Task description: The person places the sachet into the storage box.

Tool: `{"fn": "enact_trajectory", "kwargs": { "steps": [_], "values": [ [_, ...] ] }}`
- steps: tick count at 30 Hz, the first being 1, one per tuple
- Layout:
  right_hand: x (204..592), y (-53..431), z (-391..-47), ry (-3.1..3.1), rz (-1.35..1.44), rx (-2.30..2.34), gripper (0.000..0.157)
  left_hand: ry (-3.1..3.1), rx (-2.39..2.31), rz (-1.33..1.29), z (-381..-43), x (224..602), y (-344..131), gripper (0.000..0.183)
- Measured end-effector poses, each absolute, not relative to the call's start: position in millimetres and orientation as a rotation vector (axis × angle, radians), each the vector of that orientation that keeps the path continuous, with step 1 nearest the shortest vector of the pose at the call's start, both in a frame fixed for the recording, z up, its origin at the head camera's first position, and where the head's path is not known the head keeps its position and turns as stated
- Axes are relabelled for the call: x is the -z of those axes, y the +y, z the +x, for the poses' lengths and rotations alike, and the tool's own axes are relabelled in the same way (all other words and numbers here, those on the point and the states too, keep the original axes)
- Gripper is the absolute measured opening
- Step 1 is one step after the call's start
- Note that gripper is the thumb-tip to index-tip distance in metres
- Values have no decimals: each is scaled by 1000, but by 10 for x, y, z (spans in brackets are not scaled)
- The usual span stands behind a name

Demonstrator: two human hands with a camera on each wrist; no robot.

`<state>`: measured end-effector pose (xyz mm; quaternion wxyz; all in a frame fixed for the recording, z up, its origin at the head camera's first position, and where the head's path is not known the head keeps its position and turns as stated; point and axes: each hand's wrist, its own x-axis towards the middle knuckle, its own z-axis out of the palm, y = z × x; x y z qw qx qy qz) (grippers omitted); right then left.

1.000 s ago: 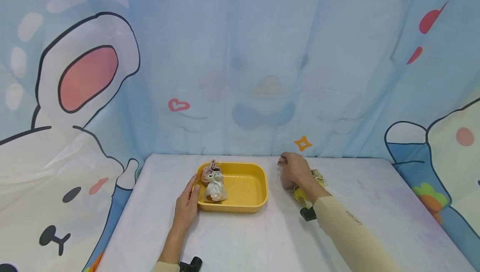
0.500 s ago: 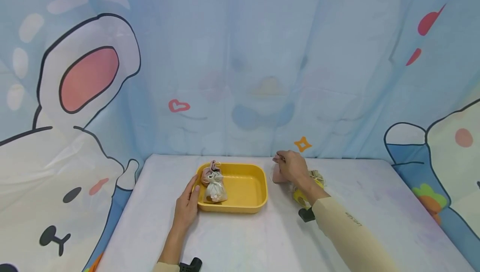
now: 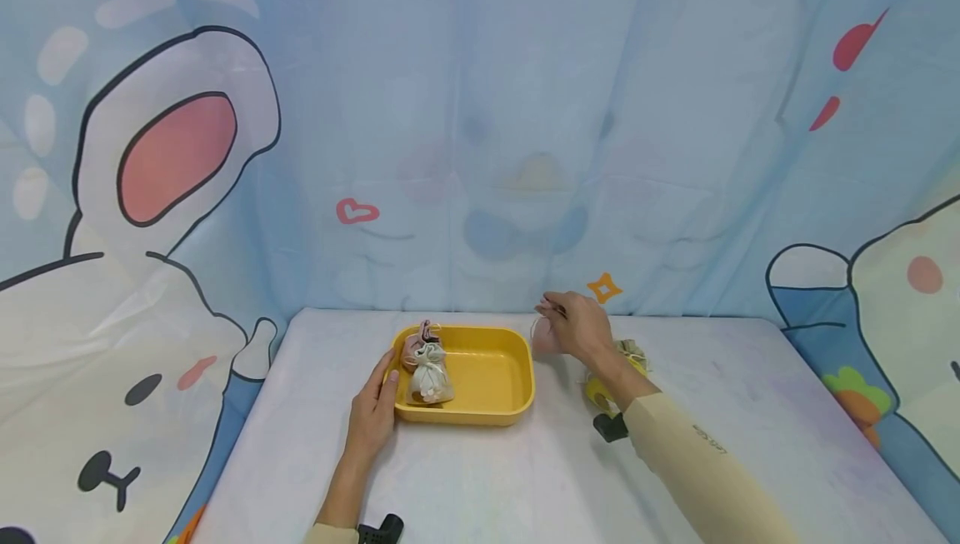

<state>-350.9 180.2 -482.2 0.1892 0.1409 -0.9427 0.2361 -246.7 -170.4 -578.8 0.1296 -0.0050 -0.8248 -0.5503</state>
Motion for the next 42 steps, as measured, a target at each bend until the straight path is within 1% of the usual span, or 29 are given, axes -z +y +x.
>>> {"fn": "enact_trajectory", "kwargs": {
  "steps": [7, 14, 23, 32, 42],
  "values": [
    [4733, 1688, -3493, -2567, 450, -661, 28, -2385, 1604, -13, -2461, 5789, -1703, 48],
    [4675, 1659, -3470, -2549, 445, -647, 28, -2386, 1618, -22, -2458, 5780, -1698, 49],
    [4616, 1677, -3467, -2422, 440, -674, 32, -2391, 1598, -27, -2459, 5784, -1697, 49],
    [4507, 1486, -3371, -2325, 524, -776, 31, -2392, 1616, -14, -2455, 5787, -1699, 49],
    [4524, 1289, -3323, -2359, 566, -845, 32, -2388, 1630, -17, -2452, 5776, -1702, 49]
  ]
}}
